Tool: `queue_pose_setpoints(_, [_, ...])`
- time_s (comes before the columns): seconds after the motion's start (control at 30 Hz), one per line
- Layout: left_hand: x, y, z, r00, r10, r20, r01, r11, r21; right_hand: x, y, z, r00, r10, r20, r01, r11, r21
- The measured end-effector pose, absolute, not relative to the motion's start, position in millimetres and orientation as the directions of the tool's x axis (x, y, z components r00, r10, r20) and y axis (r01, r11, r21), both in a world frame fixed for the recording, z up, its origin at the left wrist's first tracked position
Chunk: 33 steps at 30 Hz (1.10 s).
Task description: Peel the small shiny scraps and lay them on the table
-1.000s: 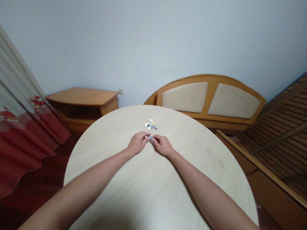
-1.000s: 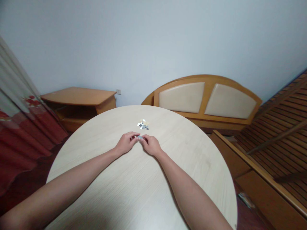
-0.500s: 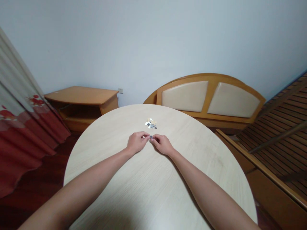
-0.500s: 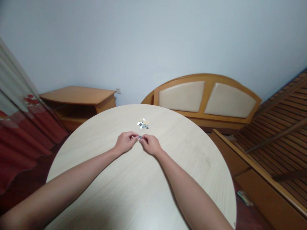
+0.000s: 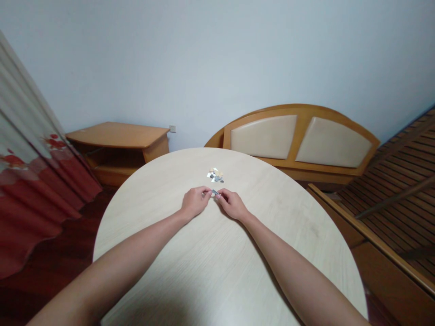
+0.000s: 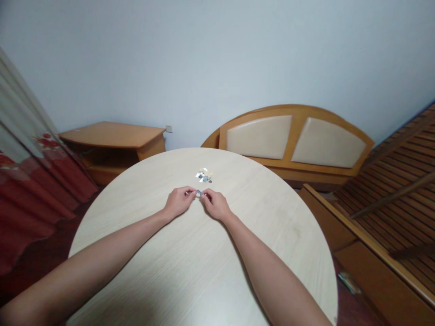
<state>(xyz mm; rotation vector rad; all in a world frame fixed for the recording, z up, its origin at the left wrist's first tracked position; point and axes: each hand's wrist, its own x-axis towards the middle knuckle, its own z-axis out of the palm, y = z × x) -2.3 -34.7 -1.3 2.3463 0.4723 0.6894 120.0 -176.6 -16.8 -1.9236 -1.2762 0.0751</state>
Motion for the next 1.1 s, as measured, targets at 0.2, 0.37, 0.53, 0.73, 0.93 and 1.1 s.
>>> queue_pose_setpoints(0.2, [-1.8,-34.9,-1.0,0.811,0.493,0.315,0.184,-0.726,0.662,120.5,-176.7,-18.0,0.488,0.790,0.371,0.744,-0.154,-0.651])
queue_pose_setpoints(0.37, [-2.7,-35.8,1.0,0.817,0.486,0.312,0.187,-0.734,0.653,121.2,-176.5,-18.6,0.488,0.790,0.371,0.741,-0.150,-0.655])
queue_pose_setpoints(0.53, [1.6,-32.3,-6.0,0.800,0.538,0.266,0.147,-0.605,0.782,120.4,-177.1,-17.4,0.476,0.784,0.398,0.758,-0.137,-0.638])
queue_pose_setpoints(0.73, [12.3,-23.6,-11.9,0.884,0.427,0.192,-0.065,-0.295,0.953,119.7,-177.5,-18.0,0.464,0.737,0.491,0.765,-0.055,-0.641])
queue_pose_setpoints(0.93, [15.0,-15.7,-8.6,0.918,0.378,0.117,-0.069,-0.138,0.988,121.2,-176.1,-20.1,0.470,0.725,0.504,0.770,-0.056,-0.636])
queue_pose_setpoints(1.1, [14.0,-14.0,-6.2,0.915,0.394,0.085,-0.035,-0.132,0.991,121.7,-176.4,-20.3,0.464,0.745,0.479,0.768,-0.069,-0.637])
